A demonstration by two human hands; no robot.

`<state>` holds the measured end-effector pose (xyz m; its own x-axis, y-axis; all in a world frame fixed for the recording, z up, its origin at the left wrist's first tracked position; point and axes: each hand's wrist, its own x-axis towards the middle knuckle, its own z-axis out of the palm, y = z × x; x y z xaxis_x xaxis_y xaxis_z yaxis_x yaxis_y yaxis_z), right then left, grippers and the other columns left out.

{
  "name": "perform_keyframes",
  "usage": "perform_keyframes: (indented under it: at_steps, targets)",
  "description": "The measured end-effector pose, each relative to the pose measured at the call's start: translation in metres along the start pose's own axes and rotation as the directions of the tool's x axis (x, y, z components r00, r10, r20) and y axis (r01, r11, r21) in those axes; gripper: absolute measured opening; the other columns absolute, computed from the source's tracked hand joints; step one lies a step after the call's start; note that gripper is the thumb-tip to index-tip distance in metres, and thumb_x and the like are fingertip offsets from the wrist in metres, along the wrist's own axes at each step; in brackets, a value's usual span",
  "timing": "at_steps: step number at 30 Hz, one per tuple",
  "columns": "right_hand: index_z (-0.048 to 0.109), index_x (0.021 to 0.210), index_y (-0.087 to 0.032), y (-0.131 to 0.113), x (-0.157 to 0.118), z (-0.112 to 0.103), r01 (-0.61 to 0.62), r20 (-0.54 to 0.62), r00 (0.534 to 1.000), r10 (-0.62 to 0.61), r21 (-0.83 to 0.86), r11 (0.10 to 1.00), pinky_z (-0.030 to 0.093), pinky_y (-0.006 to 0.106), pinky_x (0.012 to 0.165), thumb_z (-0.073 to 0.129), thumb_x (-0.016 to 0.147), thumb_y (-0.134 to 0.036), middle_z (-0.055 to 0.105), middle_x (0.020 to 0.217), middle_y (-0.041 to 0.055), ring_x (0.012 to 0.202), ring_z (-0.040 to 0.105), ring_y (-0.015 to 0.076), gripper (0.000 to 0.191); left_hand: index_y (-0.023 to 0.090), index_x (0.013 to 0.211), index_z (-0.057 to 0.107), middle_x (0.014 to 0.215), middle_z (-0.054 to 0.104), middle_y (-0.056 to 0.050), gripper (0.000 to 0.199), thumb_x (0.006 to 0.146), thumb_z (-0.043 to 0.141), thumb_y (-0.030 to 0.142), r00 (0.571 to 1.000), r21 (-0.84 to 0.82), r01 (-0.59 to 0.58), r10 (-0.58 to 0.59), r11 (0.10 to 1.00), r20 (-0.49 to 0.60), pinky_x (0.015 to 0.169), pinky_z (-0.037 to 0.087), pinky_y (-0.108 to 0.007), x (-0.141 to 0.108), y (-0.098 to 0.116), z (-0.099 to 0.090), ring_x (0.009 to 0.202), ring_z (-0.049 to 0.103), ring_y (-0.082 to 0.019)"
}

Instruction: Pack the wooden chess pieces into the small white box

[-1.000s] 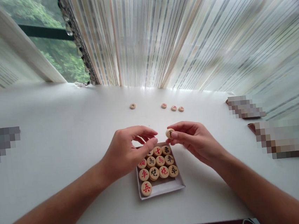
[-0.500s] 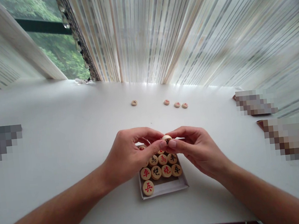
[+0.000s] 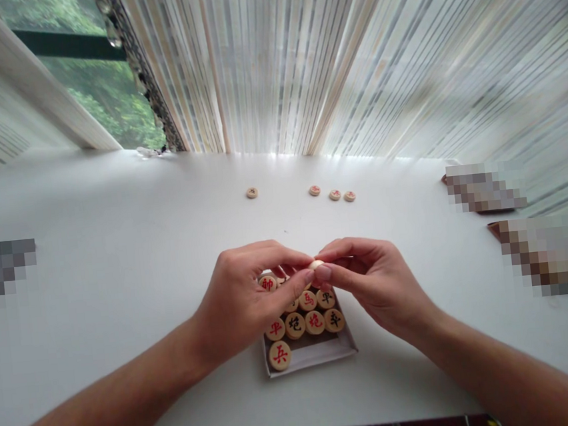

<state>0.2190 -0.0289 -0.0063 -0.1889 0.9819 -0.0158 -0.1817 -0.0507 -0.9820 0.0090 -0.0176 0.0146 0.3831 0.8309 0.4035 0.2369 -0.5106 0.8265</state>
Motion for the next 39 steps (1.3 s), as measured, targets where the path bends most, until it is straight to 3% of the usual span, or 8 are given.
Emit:
perform_keyframes:
  at_steps: [4,8,11,20,24,30,35,39]
  targets:
    - [0.086,0.082,-0.023,0.001,0.0,0.001,0.002,-0.016,1.0,-0.002,-0.004,1.0,0.062,0.031,0.067,0.102,0.069,-0.033,0.081,0.079,0.0046,0.074,0.074,0.0191,0.023,0.019,0.097,0.086,0.091,0.085,-0.004,0.008,0.093,0.079,0.018,1.0,0.025,-0.029,0.029,0.999,-0.005,0.08,0.062,-0.028,0.0,-0.001,0.0,0.08,0.078,-0.017]
    - [0.088,0.09,-0.024,0.001,0.0,-0.001,-0.027,0.007,1.0,0.027,0.03,0.999,0.064,0.034,0.074,0.099,0.074,-0.035,0.082,0.082,0.0056,0.079,0.076,0.0205,0.022,0.02,0.098,0.086,0.09,0.086,-0.004,0.01,0.094,0.077,0.02,0.999,-0.023,0.054,-0.054,0.998,0.002,0.073,0.063,-0.028,0.001,0.0,0.0,0.081,0.08,-0.019]
    - [0.089,0.094,-0.025,0.0,0.0,0.0,-0.063,0.009,0.998,0.062,0.059,0.996,0.065,0.036,0.077,0.098,0.077,-0.037,0.083,0.083,0.0062,0.077,0.077,0.0207,0.023,0.02,0.098,0.087,0.092,0.087,-0.004,0.011,0.093,0.078,0.021,0.987,-0.123,0.16,-0.16,0.979,0.011,0.068,0.065,-0.026,0.002,0.001,0.001,0.083,0.082,-0.021]
    - [0.089,0.099,-0.026,-0.002,0.002,0.001,-0.107,0.006,0.994,0.107,0.13,0.986,0.068,0.035,0.087,0.097,0.077,-0.036,0.086,0.091,0.0066,0.087,0.081,0.0213,0.025,0.018,0.11,0.085,0.094,0.088,-0.006,0.022,0.088,0.082,0.017,0.94,-0.463,0.335,-0.326,0.82,0.103,0.078,0.07,-0.026,0.004,-0.007,0.003,0.088,0.085,-0.021]
    - [0.089,0.1,-0.026,-0.004,0.003,0.001,-0.143,0.034,0.99,0.139,0.156,0.977,0.069,0.034,0.085,0.097,0.077,-0.034,0.086,0.094,0.0068,0.088,0.082,0.0214,0.026,0.018,0.111,0.085,0.097,0.088,-0.007,0.025,0.087,0.084,0.015,0.933,-0.51,0.355,-0.334,0.784,0.136,0.082,0.07,-0.026,0.004,-0.01,0.003,0.091,0.085,-0.021]
    - [0.089,0.1,-0.023,-0.006,0.002,0.002,-0.18,0.037,0.984,0.176,0.205,0.962,0.067,0.02,0.077,0.099,0.075,-0.032,0.086,0.09,0.0066,0.081,0.082,0.0153,0.028,0.017,0.111,0.086,0.101,0.088,-0.008,0.025,0.086,0.086,0.015,0.929,-0.544,0.364,-0.334,0.756,0.157,0.086,0.071,-0.03,0.004,-0.011,0.003,0.095,0.085,-0.024]
    - [0.089,0.101,-0.023,-0.005,0.0,0.003,-0.165,0.026,0.986,0.163,0.189,0.968,0.068,0.023,0.078,0.099,0.075,-0.03,0.087,0.094,0.0072,0.081,0.082,0.0162,0.029,0.018,0.108,0.088,0.091,0.088,-0.006,0.028,0.08,0.093,0.017,0.919,-0.556,0.388,-0.357,0.735,0.169,0.081,0.069,-0.025,0.005,-0.008,0.003,0.089,0.085,-0.022]
    - [0.088,0.104,-0.023,-0.003,-0.002,0.002,-0.138,0.033,0.99,0.135,0.145,0.98,0.068,0.025,0.075,0.099,0.075,-0.027,0.086,0.093,0.0072,0.077,0.081,0.0165,0.031,0.02,0.109,0.088,0.098,0.088,-0.006,0.028,0.081,0.092,0.017,0.926,-0.539,0.373,-0.342,0.755,0.16,0.081,0.068,-0.021,0.004,-0.008,0.002,0.093,0.085,-0.021]
